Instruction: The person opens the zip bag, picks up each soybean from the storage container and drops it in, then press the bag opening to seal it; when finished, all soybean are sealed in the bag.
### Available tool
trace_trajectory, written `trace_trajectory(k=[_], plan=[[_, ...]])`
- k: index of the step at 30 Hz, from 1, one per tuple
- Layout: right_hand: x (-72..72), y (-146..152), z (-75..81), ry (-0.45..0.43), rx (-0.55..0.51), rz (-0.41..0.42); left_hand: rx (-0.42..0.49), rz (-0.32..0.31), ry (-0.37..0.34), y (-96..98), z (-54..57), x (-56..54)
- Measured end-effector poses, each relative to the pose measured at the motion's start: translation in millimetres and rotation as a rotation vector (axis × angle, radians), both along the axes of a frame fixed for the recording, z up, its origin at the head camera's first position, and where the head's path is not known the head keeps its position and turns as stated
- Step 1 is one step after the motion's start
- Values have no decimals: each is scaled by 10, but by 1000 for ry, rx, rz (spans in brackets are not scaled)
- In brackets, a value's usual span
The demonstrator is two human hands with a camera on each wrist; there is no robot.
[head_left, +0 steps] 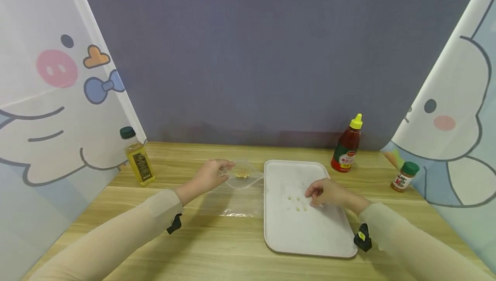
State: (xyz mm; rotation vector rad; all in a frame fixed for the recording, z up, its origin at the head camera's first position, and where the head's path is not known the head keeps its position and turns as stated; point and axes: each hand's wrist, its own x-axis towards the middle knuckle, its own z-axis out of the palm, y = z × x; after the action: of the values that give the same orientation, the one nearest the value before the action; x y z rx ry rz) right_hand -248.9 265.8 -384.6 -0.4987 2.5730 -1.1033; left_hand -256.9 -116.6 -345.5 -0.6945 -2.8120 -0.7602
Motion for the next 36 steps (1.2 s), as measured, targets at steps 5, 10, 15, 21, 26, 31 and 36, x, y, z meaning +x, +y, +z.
trace_trajectory(k=[5,10,15,21,26,31,36], plan=[[-27,-22,45,-4,-7,44,19,-8,6,-8,31,-7],[-42,-56,66,-18,25,-13,7,-4,-3,-11,39,-14],[-70,-73,57,-27,40,-59,-5,-5,5,-14,16,-31],[-96,-166,64,-6,39,-26,-9,-5,-5,-12,11,-40],[-118,-261,45,21,58,-16,-11,-10,-19,-2,9,-46],[-132,-314,5,48,70,-5,-11,-25,-14,6,4,-45],[-131,-332,-9,60,78,-14,-11,-26,-9,9,-8,-46]])
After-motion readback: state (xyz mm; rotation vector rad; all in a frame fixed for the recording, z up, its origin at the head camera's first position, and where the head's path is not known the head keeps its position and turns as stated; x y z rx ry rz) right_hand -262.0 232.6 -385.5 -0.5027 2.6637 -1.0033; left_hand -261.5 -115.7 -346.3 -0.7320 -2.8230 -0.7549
